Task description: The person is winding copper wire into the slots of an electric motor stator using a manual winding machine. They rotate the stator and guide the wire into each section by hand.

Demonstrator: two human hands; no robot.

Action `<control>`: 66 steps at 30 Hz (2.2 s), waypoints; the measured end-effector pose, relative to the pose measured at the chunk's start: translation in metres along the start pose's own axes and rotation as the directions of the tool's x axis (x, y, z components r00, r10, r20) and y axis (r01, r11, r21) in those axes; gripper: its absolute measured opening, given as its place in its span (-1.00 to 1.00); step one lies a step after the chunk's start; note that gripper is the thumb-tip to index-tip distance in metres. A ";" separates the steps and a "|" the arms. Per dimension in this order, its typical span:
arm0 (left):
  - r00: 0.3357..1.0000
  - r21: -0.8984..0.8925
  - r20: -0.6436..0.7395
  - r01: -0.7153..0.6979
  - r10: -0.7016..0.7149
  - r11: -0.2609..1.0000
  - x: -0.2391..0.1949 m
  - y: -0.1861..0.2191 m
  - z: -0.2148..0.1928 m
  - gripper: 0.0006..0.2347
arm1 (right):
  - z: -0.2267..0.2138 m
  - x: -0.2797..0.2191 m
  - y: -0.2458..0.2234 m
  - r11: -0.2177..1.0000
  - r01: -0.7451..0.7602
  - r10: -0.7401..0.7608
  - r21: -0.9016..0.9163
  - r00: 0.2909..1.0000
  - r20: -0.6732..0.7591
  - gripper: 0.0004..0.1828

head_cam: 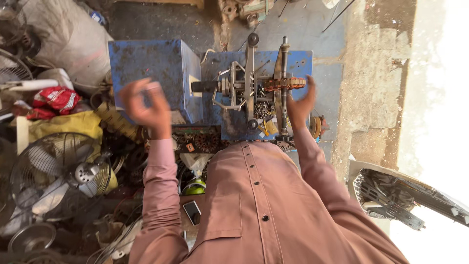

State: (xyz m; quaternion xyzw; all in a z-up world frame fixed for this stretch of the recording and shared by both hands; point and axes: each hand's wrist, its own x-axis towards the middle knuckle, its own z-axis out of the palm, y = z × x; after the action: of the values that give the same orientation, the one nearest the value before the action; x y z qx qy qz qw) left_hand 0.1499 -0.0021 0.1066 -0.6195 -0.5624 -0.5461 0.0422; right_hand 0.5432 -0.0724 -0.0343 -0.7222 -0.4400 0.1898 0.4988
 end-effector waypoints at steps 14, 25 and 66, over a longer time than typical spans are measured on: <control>0.228 -0.474 0.782 -0.387 0.580 0.791 -0.025 0.089 0.210 -0.92 | -0.017 0.037 0.005 0.338 -0.592 0.326 0.731 0.803 0.500 -0.72; 0.427 -0.323 0.844 -0.077 0.324 0.943 -0.033 0.123 0.252 -0.80 | -0.029 0.065 -0.032 0.913 -0.091 -0.096 0.398 0.900 0.424 -0.69; 0.328 -0.507 0.639 -0.501 0.696 0.701 -0.033 0.164 0.186 -0.87 | -0.004 -0.007 -0.029 0.649 -0.406 0.361 0.643 0.909 0.209 -0.94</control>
State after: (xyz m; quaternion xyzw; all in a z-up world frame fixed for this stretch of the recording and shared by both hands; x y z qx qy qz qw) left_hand 0.3968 0.0403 0.1003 -0.9566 -0.1835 -0.2109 -0.0822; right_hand 0.5292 -0.0775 -0.0078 -0.5622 -0.1937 0.4593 0.6599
